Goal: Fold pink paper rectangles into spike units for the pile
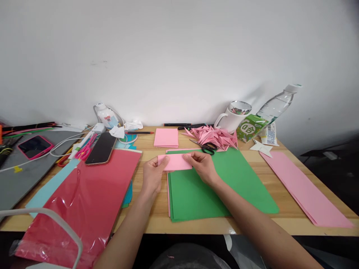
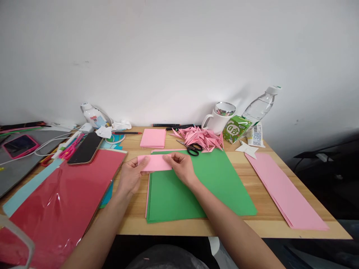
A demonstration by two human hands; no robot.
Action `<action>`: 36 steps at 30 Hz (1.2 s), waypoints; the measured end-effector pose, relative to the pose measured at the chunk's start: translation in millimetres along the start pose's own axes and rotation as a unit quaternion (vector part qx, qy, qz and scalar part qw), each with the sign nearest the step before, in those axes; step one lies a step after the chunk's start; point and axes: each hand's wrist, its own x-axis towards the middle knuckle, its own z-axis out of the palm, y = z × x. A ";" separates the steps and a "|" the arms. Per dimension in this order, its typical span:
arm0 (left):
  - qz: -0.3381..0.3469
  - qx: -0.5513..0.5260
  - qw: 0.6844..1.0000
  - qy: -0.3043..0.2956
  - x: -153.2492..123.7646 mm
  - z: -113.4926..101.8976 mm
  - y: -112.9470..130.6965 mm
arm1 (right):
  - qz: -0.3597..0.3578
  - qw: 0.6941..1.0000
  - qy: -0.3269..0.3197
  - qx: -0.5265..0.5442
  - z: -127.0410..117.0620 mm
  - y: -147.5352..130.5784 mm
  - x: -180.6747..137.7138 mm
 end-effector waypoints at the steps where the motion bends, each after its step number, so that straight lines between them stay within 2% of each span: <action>1: 0.000 0.000 1.000 0.000 0.1 0.1 0.0 | 0.001 1.000 0.000 0.003 0.0 -0.1 0.0; 13: -0.001 -0.001 1.000 0.000 -0.1 0.4 -0.5 | 0.016 0.999 -0.003 0.050 1.1 -1.2 -0.4; 20: 0.010 0.008 1.000 -0.009 1.2 0.2 -1.9 | 0.018 1.000 0.003 0.011 2.6 -3.1 0.3; 23: 0.017 0.068 0.998 0.001 2.5 -1.3 -2.6 | 0.029 0.999 -0.011 -0.020 -0.4 -3.6 2.2; 27: 0.021 0.203 0.979 -0.013 1.2 -3.7 -2.2 | 0.071 0.991 -0.080 -0.074 -12.2 -2.6 5.6; 29: 0.031 0.241 0.970 -0.023 1.0 -5.1 -4.0 | 0.076 0.981 -0.108 -0.140 -18.3 -4.1 6.0; 33: 0.059 0.323 0.943 -0.046 4.4 -8.0 -12.9 | 0.086 0.930 -0.135 -0.332 -22.5 -11.9 3.0; 36: 0.076 0.388 0.917 -0.052 6.2 -8.7 -19.0 | 0.084 0.905 -0.139 -0.393 -19.8 -17.8 0.3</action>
